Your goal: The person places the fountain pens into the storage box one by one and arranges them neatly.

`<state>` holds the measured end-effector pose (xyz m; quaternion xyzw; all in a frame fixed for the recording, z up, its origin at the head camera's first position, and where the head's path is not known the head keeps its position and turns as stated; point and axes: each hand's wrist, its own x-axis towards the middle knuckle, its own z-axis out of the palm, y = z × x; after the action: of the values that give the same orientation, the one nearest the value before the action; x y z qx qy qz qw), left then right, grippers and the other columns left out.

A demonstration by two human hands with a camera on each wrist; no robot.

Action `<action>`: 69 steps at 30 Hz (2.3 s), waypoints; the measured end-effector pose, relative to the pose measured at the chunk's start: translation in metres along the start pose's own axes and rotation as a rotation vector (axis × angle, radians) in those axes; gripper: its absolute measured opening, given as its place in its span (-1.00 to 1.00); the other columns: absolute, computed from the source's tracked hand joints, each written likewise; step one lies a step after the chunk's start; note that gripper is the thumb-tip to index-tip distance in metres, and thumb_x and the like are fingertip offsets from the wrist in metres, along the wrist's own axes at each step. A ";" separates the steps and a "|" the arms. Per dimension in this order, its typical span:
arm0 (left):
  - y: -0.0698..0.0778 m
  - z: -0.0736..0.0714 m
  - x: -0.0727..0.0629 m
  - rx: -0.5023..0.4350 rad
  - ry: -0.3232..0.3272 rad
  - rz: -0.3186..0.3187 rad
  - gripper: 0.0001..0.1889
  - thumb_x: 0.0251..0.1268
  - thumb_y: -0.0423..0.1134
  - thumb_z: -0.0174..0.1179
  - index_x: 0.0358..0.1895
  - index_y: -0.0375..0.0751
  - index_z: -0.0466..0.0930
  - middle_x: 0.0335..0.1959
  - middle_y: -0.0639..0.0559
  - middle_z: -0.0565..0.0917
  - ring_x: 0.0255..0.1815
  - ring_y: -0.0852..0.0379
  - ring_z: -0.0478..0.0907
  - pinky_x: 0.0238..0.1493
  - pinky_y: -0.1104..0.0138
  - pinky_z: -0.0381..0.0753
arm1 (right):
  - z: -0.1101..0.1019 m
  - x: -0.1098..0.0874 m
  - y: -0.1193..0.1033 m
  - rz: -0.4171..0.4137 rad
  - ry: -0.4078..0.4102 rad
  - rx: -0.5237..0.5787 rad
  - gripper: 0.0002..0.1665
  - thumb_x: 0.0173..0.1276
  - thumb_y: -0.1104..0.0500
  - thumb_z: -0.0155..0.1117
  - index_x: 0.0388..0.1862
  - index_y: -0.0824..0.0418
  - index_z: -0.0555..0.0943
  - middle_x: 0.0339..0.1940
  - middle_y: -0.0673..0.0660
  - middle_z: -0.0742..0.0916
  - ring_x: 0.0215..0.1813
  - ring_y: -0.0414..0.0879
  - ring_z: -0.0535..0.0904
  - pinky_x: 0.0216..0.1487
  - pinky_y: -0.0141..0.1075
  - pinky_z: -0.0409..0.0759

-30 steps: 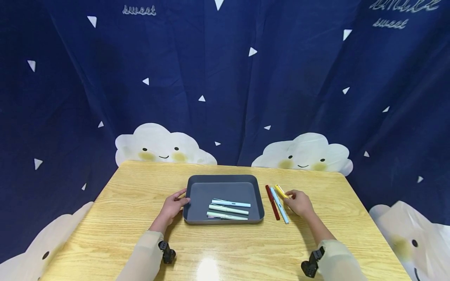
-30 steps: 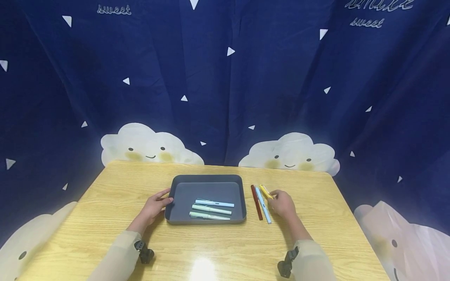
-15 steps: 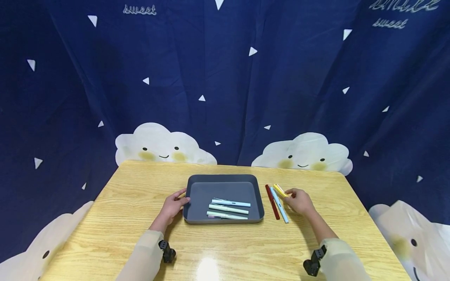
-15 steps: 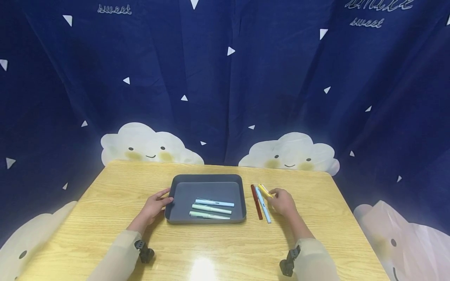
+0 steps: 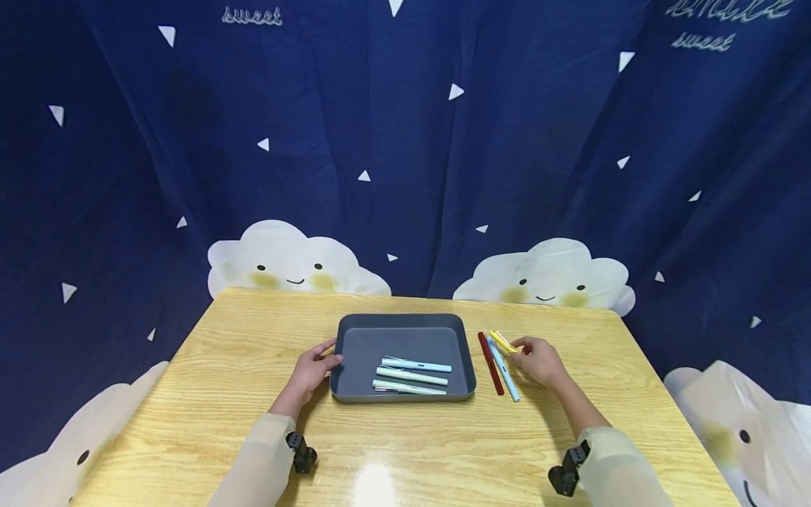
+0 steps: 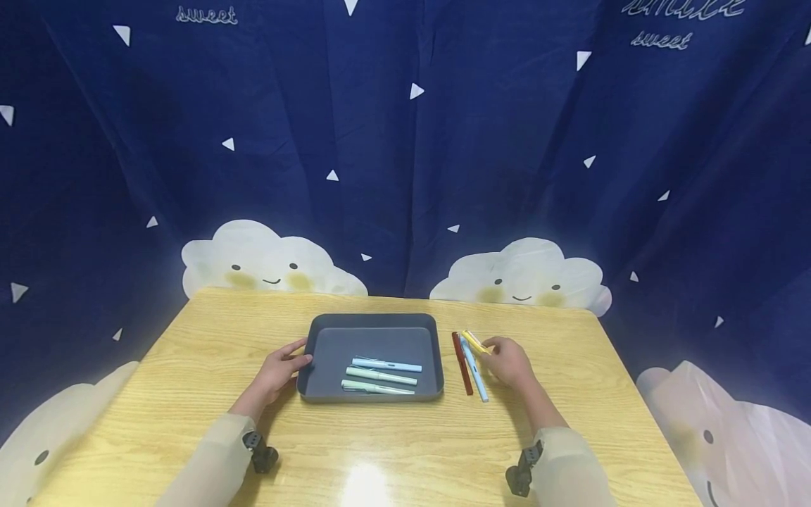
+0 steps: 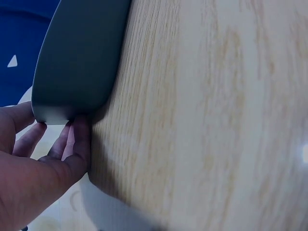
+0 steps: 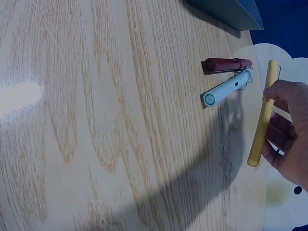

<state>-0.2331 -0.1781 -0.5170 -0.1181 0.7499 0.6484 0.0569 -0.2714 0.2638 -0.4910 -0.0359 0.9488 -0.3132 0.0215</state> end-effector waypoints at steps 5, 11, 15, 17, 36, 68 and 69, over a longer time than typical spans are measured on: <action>0.001 0.000 -0.001 0.001 0.000 0.010 -0.45 0.26 -0.22 0.17 0.33 -0.17 0.34 -0.02 -0.31 0.48 0.00 -0.12 0.56 -0.12 0.24 0.60 | -0.001 0.002 -0.002 -0.013 -0.001 0.013 -0.62 0.27 0.20 0.16 0.03 0.35 0.57 -0.38 0.17 0.56 -0.51 -0.13 0.33 -0.55 -0.33 0.31; 0.007 0.001 -0.004 0.000 -0.016 -0.042 -0.46 0.33 -0.31 0.08 0.37 -0.24 0.25 0.11 -0.38 0.42 0.14 -0.26 0.47 0.01 0.12 0.57 | 0.000 0.002 -0.005 -0.021 -0.007 0.013 -0.61 0.27 0.20 0.16 0.04 0.36 0.57 -0.36 0.18 0.57 -0.54 -0.14 0.32 -0.57 -0.32 0.31; 0.007 0.002 -0.005 0.005 -0.014 -0.041 -0.47 0.34 -0.30 0.08 0.37 -0.24 0.26 0.12 -0.38 0.43 0.14 -0.26 0.47 -0.01 0.14 0.57 | 0.000 0.001 -0.007 -0.019 -0.010 0.015 -0.62 0.28 0.21 0.15 0.05 0.34 0.56 -0.34 0.19 0.56 -0.57 -0.15 0.31 -0.61 -0.34 0.30; 0.002 0.001 -0.001 0.005 -0.008 -0.035 -0.47 0.33 -0.28 0.10 0.36 -0.21 0.28 0.10 -0.36 0.44 0.12 -0.24 0.49 -0.05 0.18 0.58 | 0.000 0.001 -0.008 -0.010 -0.014 0.022 -0.63 0.29 0.21 0.15 0.05 0.34 0.56 -0.33 0.19 0.56 -0.57 -0.15 0.32 -0.62 -0.34 0.31; 0.001 0.000 0.001 0.003 -0.001 -0.036 -0.47 0.31 -0.29 0.11 0.36 -0.18 0.30 0.06 -0.32 0.46 0.09 -0.18 0.51 -0.10 0.23 0.60 | 0.000 0.004 -0.021 -0.031 -0.025 -0.001 -0.65 0.29 0.19 0.18 0.03 0.30 0.59 -0.32 0.20 0.58 -0.54 -0.13 0.33 -0.56 -0.32 0.33; 0.000 0.000 0.002 0.020 0.008 -0.026 -0.47 0.30 -0.29 0.11 0.35 -0.19 0.31 0.07 -0.35 0.48 0.06 -0.16 0.54 -0.13 0.25 0.59 | 0.008 0.008 -0.038 -0.060 -0.068 0.016 -0.66 0.26 0.21 0.21 0.01 0.30 0.60 -0.36 0.18 0.59 -0.52 -0.11 0.37 -0.53 -0.32 0.37; 0.000 0.000 0.002 0.018 0.010 -0.029 -0.47 0.30 -0.29 0.12 0.34 -0.19 0.31 0.07 -0.34 0.48 0.07 -0.17 0.53 -0.12 0.24 0.60 | 0.008 0.008 -0.038 -0.062 -0.069 0.017 -0.66 0.26 0.21 0.20 0.00 0.30 0.60 -0.35 0.18 0.59 -0.52 -0.11 0.37 -0.53 -0.32 0.37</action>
<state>-0.2351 -0.1780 -0.5179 -0.1315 0.7541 0.6403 0.0638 -0.2768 0.2281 -0.4749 -0.0759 0.9432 -0.3203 0.0451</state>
